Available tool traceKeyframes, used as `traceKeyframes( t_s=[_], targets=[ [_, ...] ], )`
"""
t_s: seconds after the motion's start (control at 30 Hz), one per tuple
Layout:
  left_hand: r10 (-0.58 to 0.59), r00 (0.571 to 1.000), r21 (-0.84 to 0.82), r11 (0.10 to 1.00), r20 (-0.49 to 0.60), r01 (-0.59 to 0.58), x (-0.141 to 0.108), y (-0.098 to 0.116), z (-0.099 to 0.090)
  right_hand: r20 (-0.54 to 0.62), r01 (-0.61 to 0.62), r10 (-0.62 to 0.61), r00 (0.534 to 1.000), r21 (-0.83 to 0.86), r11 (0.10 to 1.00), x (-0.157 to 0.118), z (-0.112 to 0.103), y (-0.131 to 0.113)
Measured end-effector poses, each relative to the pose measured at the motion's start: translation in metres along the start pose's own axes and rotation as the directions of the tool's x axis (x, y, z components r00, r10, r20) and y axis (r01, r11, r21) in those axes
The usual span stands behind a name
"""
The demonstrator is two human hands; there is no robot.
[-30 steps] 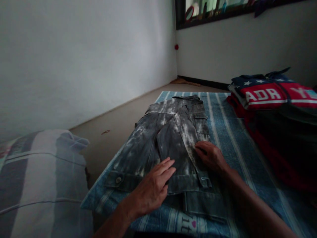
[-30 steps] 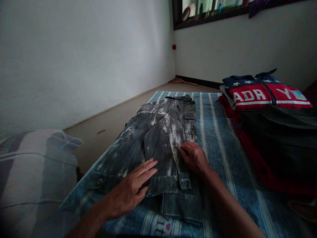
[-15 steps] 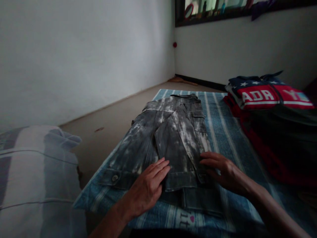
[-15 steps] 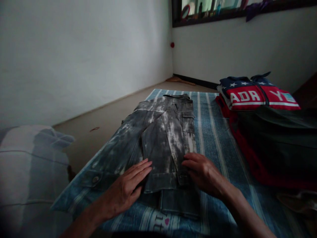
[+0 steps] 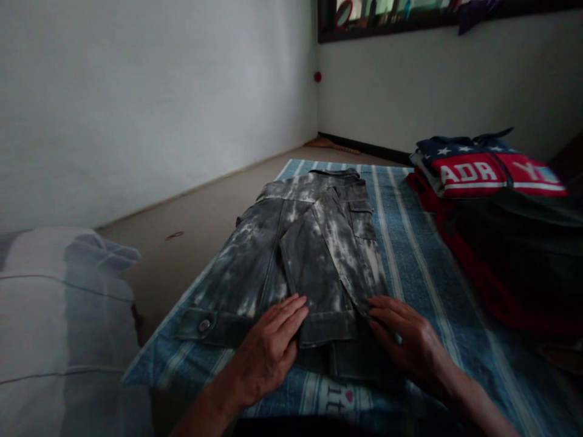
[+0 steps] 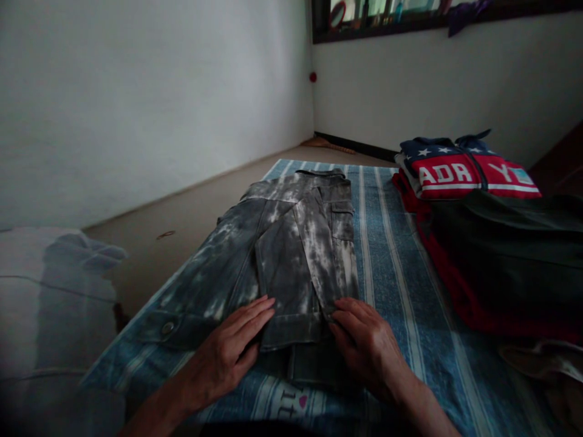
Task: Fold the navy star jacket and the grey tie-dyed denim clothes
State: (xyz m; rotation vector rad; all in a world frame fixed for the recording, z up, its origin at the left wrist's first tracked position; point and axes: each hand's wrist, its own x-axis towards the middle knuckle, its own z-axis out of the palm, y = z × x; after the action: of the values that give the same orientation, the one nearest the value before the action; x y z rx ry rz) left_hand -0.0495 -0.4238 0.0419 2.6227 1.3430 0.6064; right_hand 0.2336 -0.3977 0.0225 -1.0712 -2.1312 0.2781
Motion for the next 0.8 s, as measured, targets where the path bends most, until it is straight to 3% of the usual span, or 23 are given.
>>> traceKeyframes(
  t_s=[0.23, 0.4, 0.8],
  targets=[
    [-0.026, 0.999, -0.015, 1.0, -0.024, 0.026, -0.005, 0.012, 0.004, -0.033, -0.157, 0.166, 0.986, 0.178, 0.971, -0.004, 0.0, 0.0],
    [-0.056, 0.998, -0.05, 0.997, -0.026, 0.055, -0.006, 0.02, 0.006, -0.089, -0.182, 0.205, 0.975, 0.209, 0.961, -0.011, 0.004, 0.005],
    [-0.061, 0.998, -0.079, 0.995, -0.03, 0.059, -0.004, 0.02, 0.009, -0.075, -0.314, 0.347, 0.935, 0.283, 0.906, -0.011, 0.002, -0.001]
  ],
)
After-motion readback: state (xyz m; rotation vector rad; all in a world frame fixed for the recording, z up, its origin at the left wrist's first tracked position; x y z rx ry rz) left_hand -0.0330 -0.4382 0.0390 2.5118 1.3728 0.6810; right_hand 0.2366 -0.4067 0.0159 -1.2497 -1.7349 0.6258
